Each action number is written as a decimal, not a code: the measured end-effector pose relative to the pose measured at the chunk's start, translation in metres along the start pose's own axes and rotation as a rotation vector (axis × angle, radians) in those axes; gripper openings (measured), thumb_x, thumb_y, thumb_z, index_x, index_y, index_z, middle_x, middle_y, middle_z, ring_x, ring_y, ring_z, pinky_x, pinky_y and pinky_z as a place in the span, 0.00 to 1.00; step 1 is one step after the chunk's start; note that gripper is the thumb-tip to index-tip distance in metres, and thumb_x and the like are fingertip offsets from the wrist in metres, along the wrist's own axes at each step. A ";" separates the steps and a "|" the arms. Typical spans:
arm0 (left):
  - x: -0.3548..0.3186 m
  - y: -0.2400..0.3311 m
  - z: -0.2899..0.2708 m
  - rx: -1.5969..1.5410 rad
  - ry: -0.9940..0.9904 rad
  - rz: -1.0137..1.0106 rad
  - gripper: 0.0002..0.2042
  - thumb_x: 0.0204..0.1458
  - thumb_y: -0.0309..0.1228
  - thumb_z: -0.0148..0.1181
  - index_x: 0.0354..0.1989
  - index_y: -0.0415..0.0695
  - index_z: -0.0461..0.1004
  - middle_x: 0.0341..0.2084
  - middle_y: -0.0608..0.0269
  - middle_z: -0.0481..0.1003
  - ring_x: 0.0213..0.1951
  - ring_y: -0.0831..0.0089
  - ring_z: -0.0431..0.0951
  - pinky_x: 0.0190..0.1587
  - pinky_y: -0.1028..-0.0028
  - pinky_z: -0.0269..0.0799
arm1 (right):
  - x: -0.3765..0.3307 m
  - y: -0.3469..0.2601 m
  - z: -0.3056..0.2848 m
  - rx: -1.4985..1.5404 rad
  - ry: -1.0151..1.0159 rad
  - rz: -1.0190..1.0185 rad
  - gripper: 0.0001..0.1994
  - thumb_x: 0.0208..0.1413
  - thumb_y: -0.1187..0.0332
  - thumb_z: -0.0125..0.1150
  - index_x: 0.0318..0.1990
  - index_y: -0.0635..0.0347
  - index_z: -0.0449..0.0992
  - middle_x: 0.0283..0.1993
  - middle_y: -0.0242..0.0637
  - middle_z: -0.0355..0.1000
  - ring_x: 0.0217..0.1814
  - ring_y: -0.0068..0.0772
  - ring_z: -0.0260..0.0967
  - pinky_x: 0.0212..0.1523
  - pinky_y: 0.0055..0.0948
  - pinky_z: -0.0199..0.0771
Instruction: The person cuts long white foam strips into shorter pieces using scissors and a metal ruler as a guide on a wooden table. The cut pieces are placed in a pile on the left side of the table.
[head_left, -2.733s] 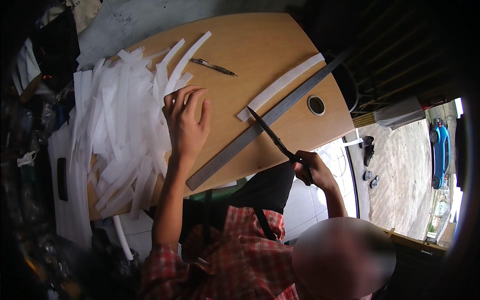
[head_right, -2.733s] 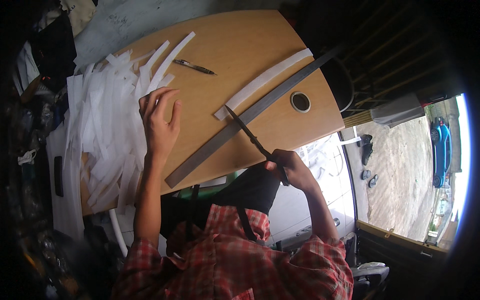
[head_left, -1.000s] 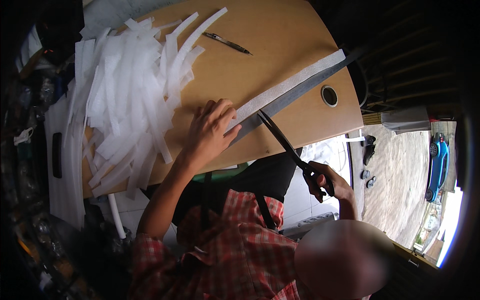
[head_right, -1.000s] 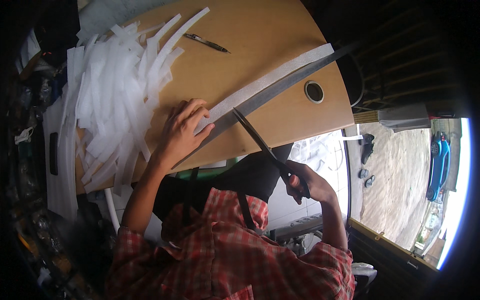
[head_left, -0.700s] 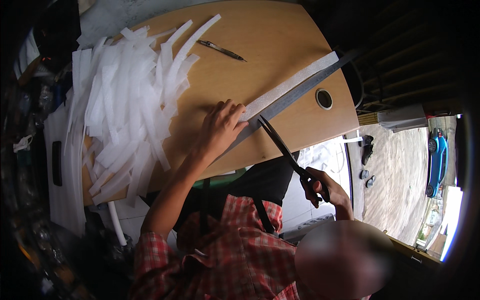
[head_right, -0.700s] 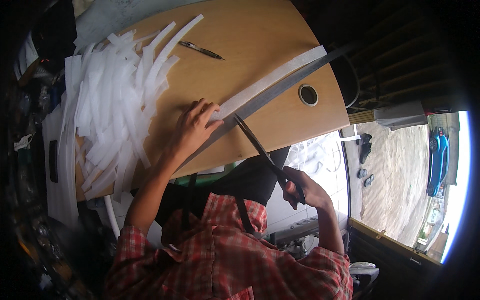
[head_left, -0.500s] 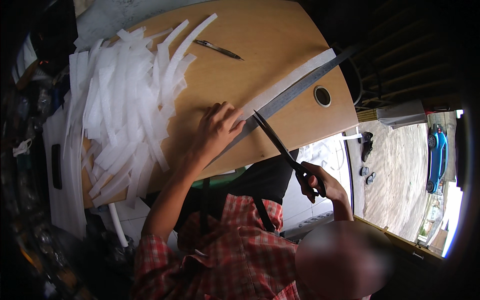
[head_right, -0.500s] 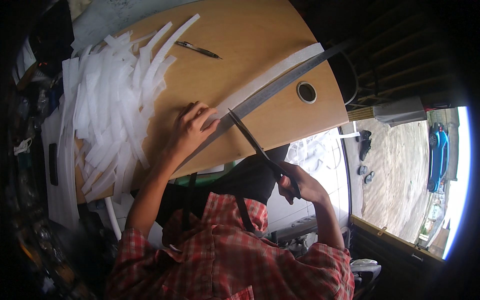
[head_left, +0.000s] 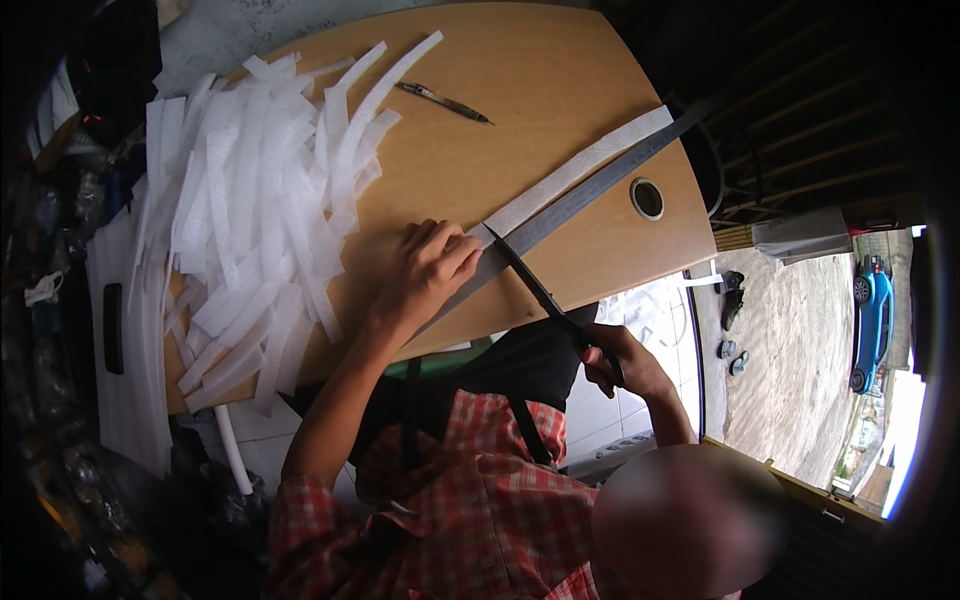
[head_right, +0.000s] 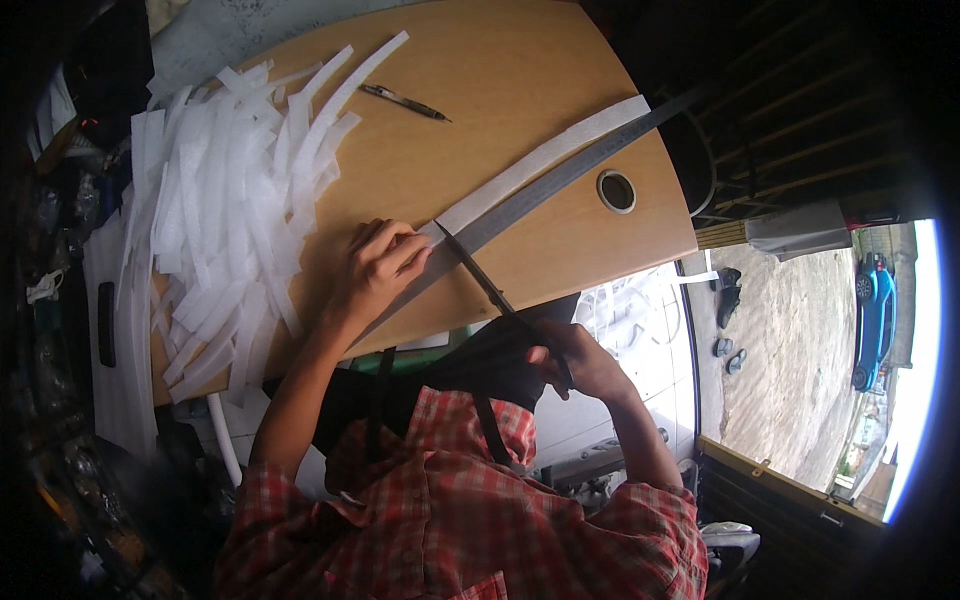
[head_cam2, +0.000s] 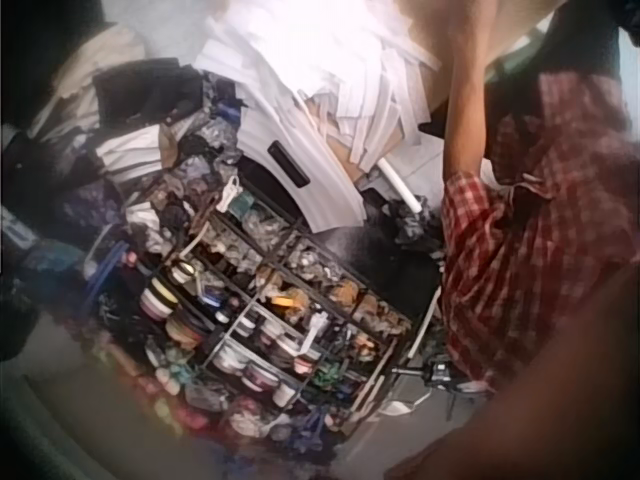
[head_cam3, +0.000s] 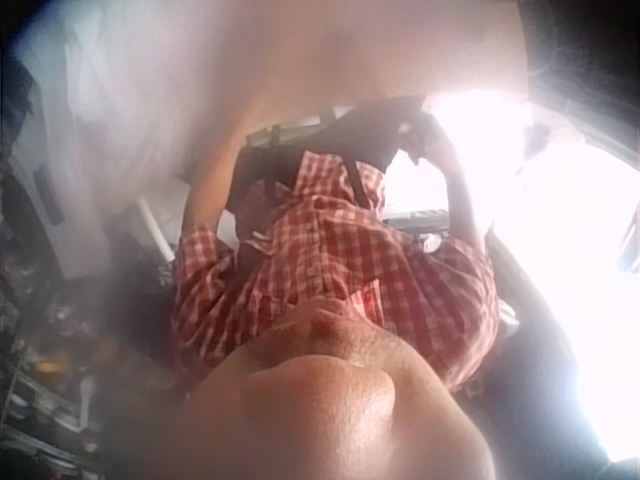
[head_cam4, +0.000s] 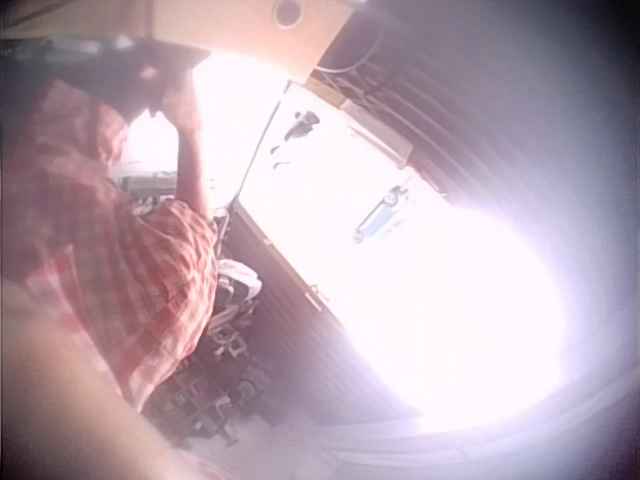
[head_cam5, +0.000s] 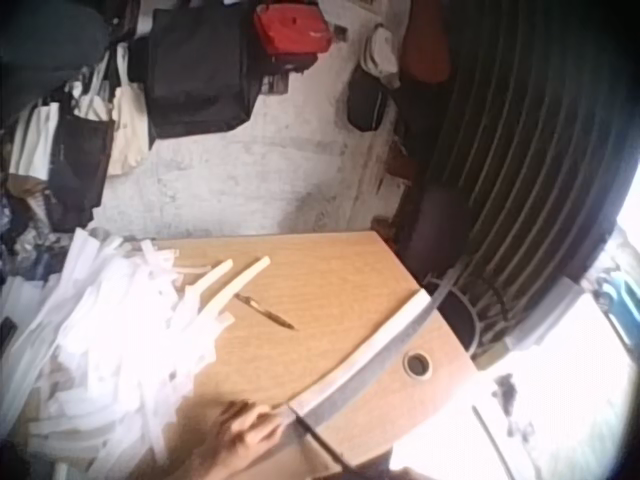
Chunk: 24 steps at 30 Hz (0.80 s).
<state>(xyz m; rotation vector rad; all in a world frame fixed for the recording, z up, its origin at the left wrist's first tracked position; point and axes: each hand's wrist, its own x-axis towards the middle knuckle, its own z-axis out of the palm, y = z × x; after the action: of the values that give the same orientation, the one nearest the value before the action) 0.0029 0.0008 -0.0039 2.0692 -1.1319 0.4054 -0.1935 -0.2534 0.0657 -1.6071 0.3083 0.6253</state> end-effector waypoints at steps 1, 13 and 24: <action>-0.002 -0.001 -0.003 0.002 0.001 -0.006 0.10 0.46 0.24 0.70 0.35 0.45 0.76 0.33 0.64 0.72 0.35 0.64 0.76 0.42 0.64 0.71 | 0.000 0.002 0.002 0.006 0.005 0.015 0.28 0.59 0.43 0.63 0.37 0.66 0.71 0.18 0.30 0.65 0.14 0.21 0.65 0.15 0.23 0.64; 0.064 -0.033 -0.078 0.355 0.281 -0.168 0.09 0.52 0.23 0.65 0.41 0.47 0.80 0.39 0.70 0.77 0.41 0.64 0.73 0.45 0.64 0.65 | -0.014 -0.002 0.021 0.073 0.038 -0.134 0.52 0.37 0.15 0.51 0.39 0.69 0.69 0.19 0.30 0.66 0.16 0.20 0.67 0.16 0.19 0.63; 0.087 -0.006 0.041 -0.252 -0.328 -0.382 0.13 0.52 0.35 0.70 0.33 0.35 0.78 0.29 0.53 0.81 0.35 0.61 0.82 0.41 0.64 0.76 | -0.048 0.018 0.017 0.044 0.192 -0.067 0.51 0.38 0.16 0.51 0.39 0.67 0.69 0.19 0.31 0.66 0.16 0.21 0.67 0.19 0.21 0.65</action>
<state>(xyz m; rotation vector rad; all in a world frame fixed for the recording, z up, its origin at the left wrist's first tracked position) 0.0544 -0.0786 0.0152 2.1062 -0.8813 -0.2578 -0.2462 -0.2476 0.0772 -1.6309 0.4053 0.4116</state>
